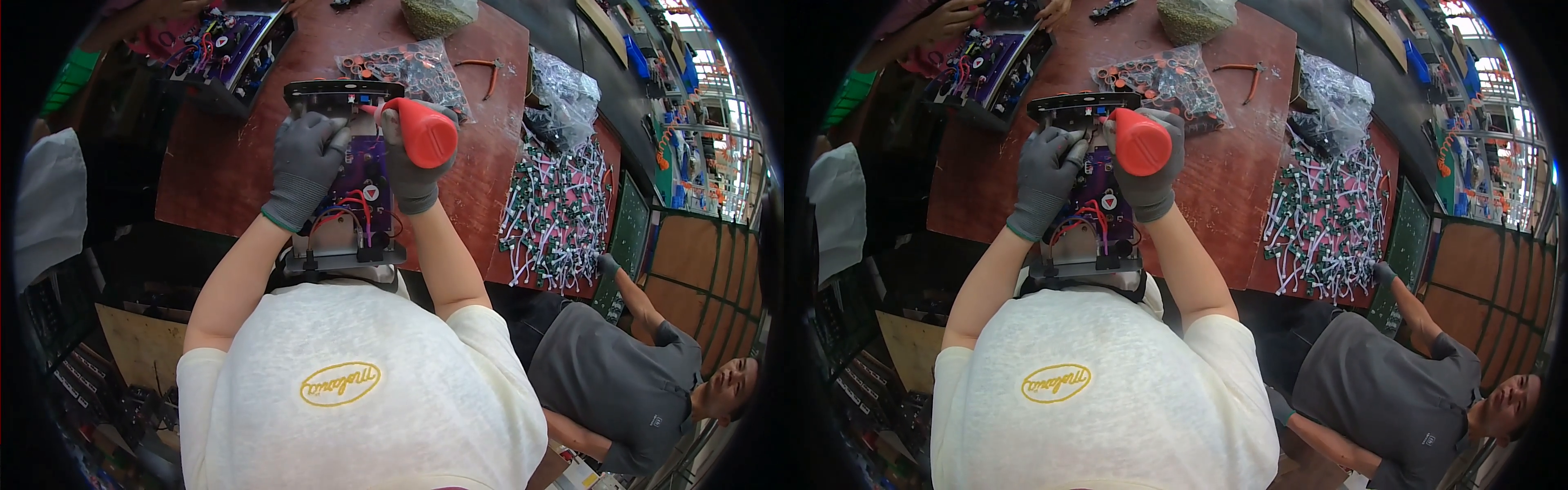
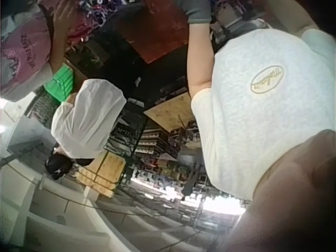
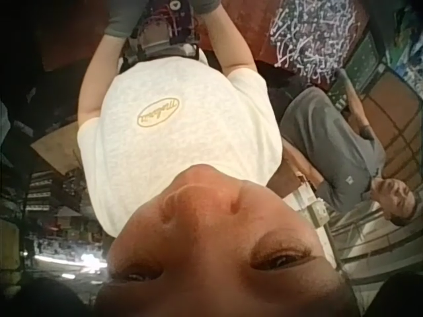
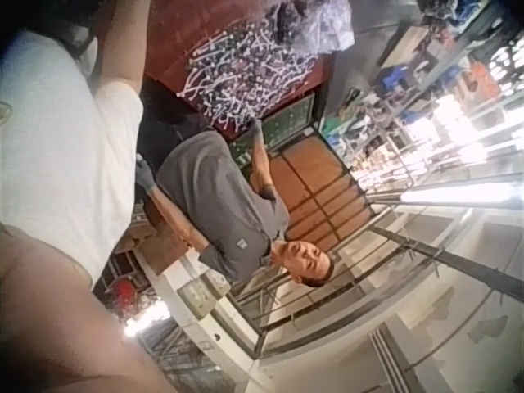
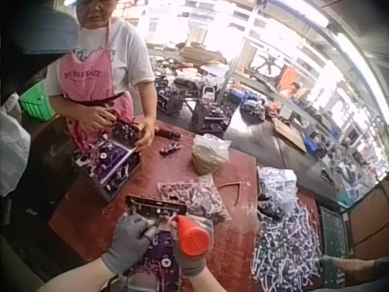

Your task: The person is assembling an electronic unit, connecting wires and applying adhesive sealant from a bottle.

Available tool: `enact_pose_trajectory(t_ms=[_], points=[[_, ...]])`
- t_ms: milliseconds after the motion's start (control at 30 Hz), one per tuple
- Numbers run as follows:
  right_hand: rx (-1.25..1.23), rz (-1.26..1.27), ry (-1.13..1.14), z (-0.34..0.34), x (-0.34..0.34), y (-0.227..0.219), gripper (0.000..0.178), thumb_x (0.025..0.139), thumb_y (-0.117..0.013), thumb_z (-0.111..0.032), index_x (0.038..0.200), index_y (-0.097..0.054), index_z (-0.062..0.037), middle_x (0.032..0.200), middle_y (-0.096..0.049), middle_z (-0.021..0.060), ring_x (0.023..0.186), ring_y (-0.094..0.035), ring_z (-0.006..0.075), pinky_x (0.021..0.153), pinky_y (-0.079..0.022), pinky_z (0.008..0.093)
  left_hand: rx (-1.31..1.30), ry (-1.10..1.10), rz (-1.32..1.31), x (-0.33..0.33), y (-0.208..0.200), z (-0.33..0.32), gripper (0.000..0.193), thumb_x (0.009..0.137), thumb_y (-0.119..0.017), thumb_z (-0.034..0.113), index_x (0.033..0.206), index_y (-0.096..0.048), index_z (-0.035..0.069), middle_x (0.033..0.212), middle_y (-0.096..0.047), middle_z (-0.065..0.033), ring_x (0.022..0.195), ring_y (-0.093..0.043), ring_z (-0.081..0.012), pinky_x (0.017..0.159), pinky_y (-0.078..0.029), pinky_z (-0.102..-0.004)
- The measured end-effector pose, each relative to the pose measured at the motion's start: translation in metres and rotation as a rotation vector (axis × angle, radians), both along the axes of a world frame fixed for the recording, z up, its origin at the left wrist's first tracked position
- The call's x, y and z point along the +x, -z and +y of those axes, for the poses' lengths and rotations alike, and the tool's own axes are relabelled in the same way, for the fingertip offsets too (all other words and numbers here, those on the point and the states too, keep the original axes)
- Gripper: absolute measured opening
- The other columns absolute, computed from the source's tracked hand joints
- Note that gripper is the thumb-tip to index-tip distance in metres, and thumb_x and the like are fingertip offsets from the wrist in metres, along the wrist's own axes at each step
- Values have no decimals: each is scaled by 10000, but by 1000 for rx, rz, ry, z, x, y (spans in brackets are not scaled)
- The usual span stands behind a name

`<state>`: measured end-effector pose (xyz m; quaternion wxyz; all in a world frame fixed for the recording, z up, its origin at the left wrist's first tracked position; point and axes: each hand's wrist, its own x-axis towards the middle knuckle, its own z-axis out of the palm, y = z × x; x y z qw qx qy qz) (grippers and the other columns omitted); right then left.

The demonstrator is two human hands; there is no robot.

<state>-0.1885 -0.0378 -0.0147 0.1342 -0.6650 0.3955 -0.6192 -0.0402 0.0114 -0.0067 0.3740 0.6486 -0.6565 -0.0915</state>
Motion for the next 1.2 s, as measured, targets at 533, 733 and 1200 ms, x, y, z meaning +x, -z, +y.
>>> enact_pose_trajectory(t_ms=[533, 733, 1200], points=[[-40, 0, 9, -2, 5, 8, 442, 668, -832, -56, 1005, -546, -64, 959, -608, 88, 850, -618, 237, 718, -511, 324, -2, 10, 0, 2, -1, 1, 186, 844, -622, 232, 937, -684, 83, 820, -612, -76, 811, -592, -257, 842, -406, -396], [-94, 0, 28, -3, 7, 8, 447, 662, -835, -60, 1006, -548, -63, 963, -610, 100, 837, -628, 251, 698, -519, 333, -1, 3, -14, 1, 0, 1, 187, 847, -620, 234, 933, -683, 80, 819, -610, -76, 813, -592, -263, 852, -403, -405], [-146, 56, 46, -1, 6, 5, 477, 661, -836, -77, 1031, -536, -58, 972, -607, 116, 837, -630, 269, 683, -530, 337, -13, 4, -14, 1, 0, 1, 188, 842, -620, 230, 937, -684, 80, 815, -596, -76, 814, -582, -264, 835, -403, -407]])
